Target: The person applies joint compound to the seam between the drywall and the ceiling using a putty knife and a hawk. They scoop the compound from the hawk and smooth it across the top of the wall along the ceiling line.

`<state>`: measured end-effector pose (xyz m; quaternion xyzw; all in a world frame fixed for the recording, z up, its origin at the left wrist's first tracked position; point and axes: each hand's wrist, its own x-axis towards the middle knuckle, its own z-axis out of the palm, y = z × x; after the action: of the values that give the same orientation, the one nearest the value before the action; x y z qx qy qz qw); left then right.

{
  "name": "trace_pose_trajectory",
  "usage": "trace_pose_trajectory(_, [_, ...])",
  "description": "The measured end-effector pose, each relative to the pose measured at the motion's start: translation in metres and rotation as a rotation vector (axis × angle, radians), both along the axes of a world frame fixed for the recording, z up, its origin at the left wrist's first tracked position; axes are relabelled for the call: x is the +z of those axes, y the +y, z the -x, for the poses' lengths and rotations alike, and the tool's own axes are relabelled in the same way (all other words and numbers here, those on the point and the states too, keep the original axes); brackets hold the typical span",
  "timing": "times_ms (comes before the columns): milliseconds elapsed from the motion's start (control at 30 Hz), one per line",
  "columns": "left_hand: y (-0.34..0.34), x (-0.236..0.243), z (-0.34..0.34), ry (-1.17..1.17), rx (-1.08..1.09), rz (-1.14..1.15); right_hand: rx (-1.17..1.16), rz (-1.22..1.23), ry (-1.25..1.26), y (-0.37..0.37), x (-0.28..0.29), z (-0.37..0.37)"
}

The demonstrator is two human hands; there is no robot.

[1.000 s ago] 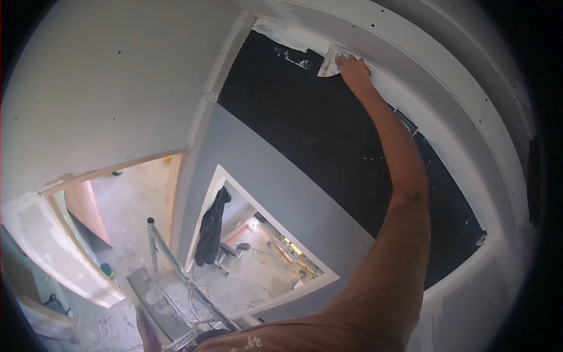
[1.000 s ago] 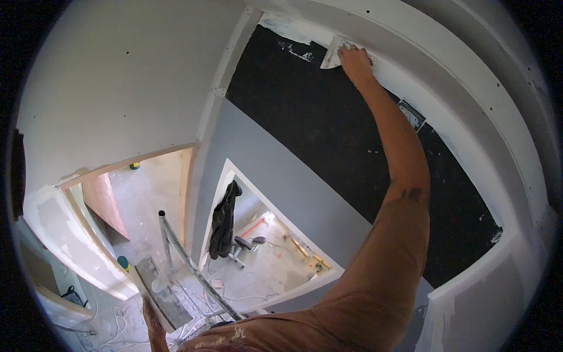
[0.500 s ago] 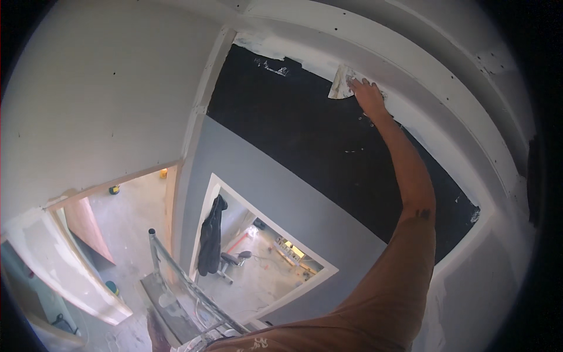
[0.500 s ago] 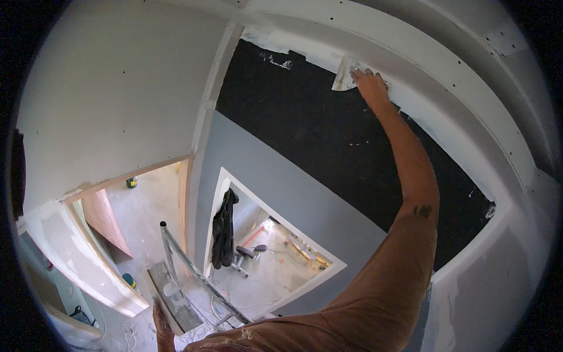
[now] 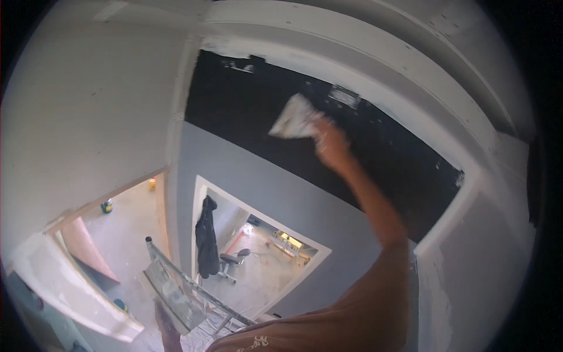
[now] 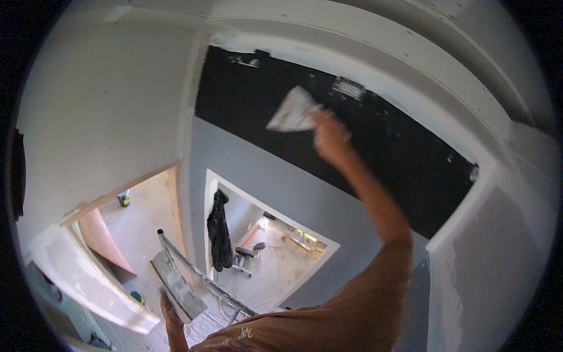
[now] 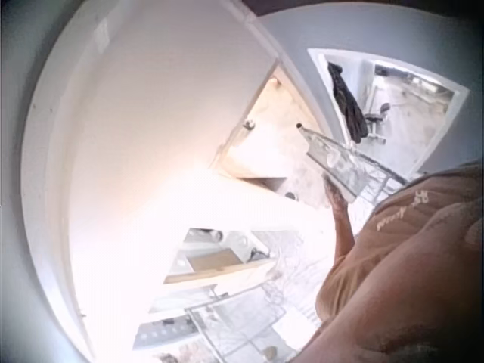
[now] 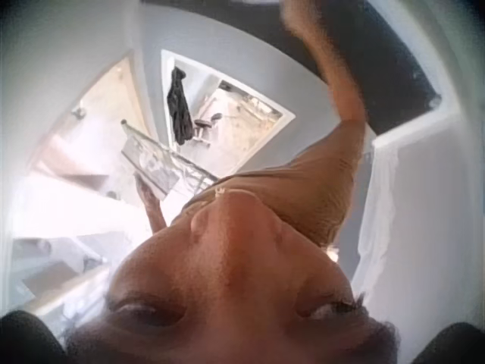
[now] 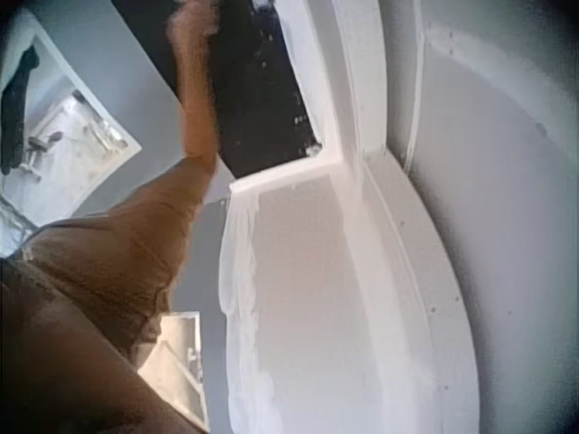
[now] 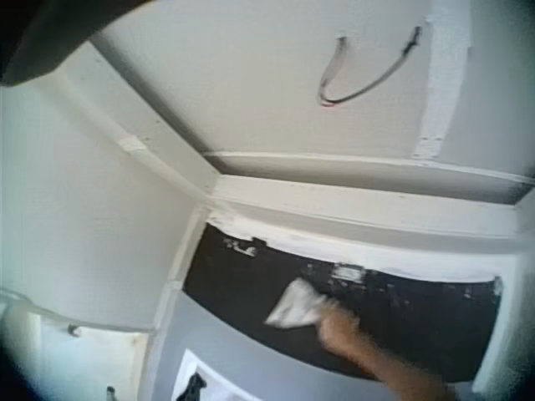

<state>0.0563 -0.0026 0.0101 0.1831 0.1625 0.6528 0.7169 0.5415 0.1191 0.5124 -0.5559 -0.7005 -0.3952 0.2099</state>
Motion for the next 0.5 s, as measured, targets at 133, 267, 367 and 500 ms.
trace_pose_trajectory(133, [0.044, 0.003, -0.014, -0.005, -0.117, -0.029, 0.739, 0.88, 0.933, -0.042, -0.212, 0.12])
trace_pose_trajectory(267, [0.052, 0.03, -0.066, 0.109, -0.258, -0.134, 0.947, 0.851, 0.537, -0.123, -0.298, 0.169])
trace_pose_trajectory(367, [0.05, 0.061, -0.074, 0.124, -0.353, -0.109, 0.881, 0.859, 0.608, -0.127, -0.346, 0.145])
trace_pose_trajectory(500, [0.06, 0.041, -0.017, 0.151, -0.331, -0.199, 0.51, 0.857, 0.806, -0.119, -0.365, 0.118])
